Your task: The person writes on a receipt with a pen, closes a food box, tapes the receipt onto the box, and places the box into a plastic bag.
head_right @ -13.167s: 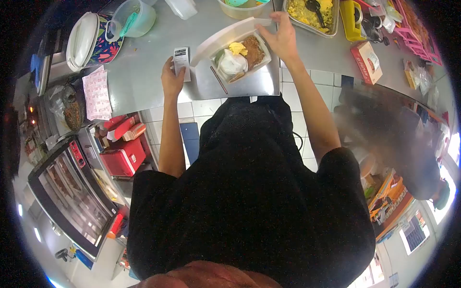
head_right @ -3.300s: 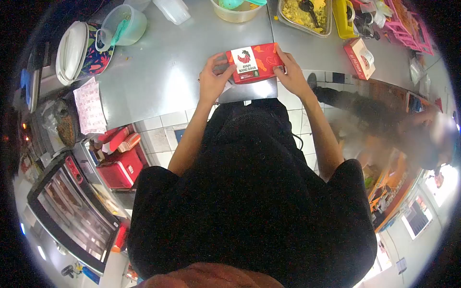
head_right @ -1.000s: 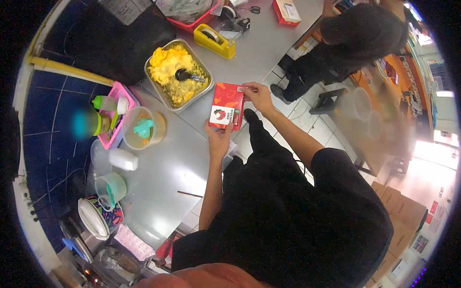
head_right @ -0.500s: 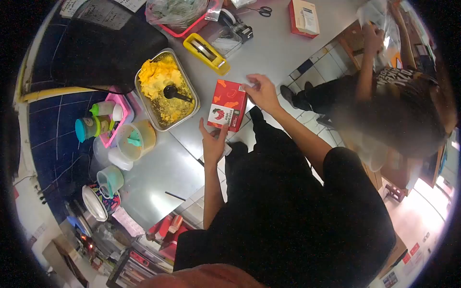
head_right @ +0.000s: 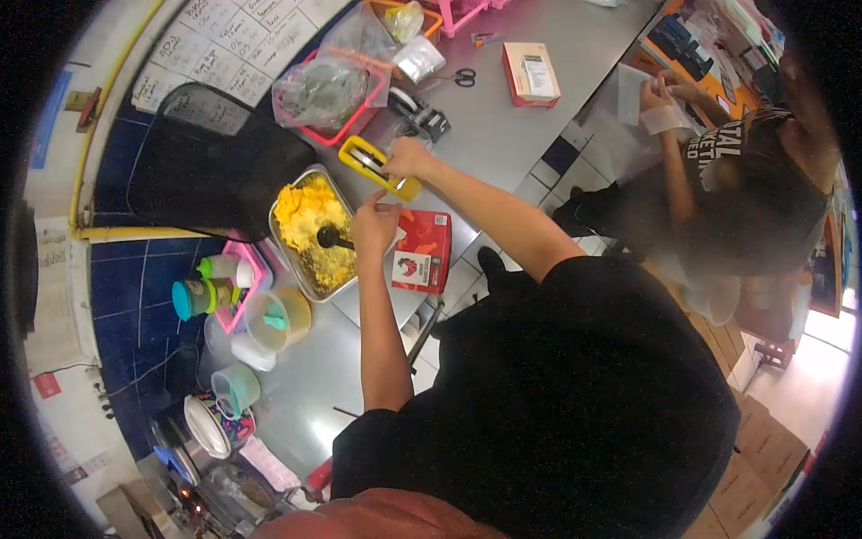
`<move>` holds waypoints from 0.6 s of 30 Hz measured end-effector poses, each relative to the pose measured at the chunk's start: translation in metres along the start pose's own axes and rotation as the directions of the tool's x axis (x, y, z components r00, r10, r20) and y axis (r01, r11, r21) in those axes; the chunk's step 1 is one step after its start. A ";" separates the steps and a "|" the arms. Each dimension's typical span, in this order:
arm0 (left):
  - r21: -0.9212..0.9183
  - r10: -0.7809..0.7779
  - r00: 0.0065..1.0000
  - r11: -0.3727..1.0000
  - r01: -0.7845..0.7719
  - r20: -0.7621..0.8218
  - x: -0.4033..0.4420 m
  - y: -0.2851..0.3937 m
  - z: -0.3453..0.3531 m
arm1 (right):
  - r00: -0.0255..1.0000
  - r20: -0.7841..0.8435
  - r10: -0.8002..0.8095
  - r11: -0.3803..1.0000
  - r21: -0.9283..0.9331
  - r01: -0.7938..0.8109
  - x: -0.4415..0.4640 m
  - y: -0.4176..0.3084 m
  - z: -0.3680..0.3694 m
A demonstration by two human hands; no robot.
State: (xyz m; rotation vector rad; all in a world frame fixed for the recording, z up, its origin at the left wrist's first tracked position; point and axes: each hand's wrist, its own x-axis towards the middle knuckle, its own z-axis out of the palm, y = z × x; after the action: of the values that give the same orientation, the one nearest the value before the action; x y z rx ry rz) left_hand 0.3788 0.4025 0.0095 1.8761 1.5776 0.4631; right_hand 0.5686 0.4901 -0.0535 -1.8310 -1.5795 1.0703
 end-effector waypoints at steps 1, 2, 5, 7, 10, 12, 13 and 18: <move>0.010 -0.022 0.999 1.000 0.021 0.030 0.010 0.003 0.004 | 1.000 0.010 -0.002 1.000 0.026 0.001 0.006 0.006 0.002; 0.024 -0.047 0.997 0.999 0.046 0.064 0.017 0.004 0.009 | 1.000 0.027 0.015 0.998 0.063 -0.016 0.011 0.013 0.006; -0.004 -0.026 0.998 1.000 0.026 0.055 0.028 0.002 0.026 | 0.990 0.086 0.109 0.981 0.149 -0.121 0.017 0.011 0.007; -0.061 -0.014 1.000 0.998 0.015 0.025 0.034 -0.005 0.035 | 0.994 0.043 0.102 0.984 0.146 -0.107 0.018 0.010 0.009; -0.181 -0.008 1.000 0.984 0.003 -0.025 0.033 -0.020 0.049 | 0.997 -0.010 0.073 0.997 0.029 -0.072 0.009 -0.003 0.004; -0.263 -0.025 1.000 0.965 0.020 -0.017 0.032 -0.026 0.053 | 0.999 -0.037 0.026 0.999 -0.019 -0.027 0.001 -0.012 -0.002; -0.253 -0.023 0.999 0.967 0.012 -0.043 0.030 -0.024 0.052 | 0.999 -0.049 -0.002 1.000 -0.007 0.001 -0.001 -0.009 -0.003; -0.319 -0.079 0.990 0.947 0.037 -0.120 0.026 -0.028 0.058 | 0.994 0.086 0.063 0.915 0.392 -0.092 -0.073 0.001 -0.021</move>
State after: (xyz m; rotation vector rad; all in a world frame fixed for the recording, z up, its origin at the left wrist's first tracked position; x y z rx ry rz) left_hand 0.4004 0.4154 -0.0553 1.5781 1.5329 0.7788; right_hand 0.5850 0.4218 -0.0247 -1.6026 -1.2209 1.3905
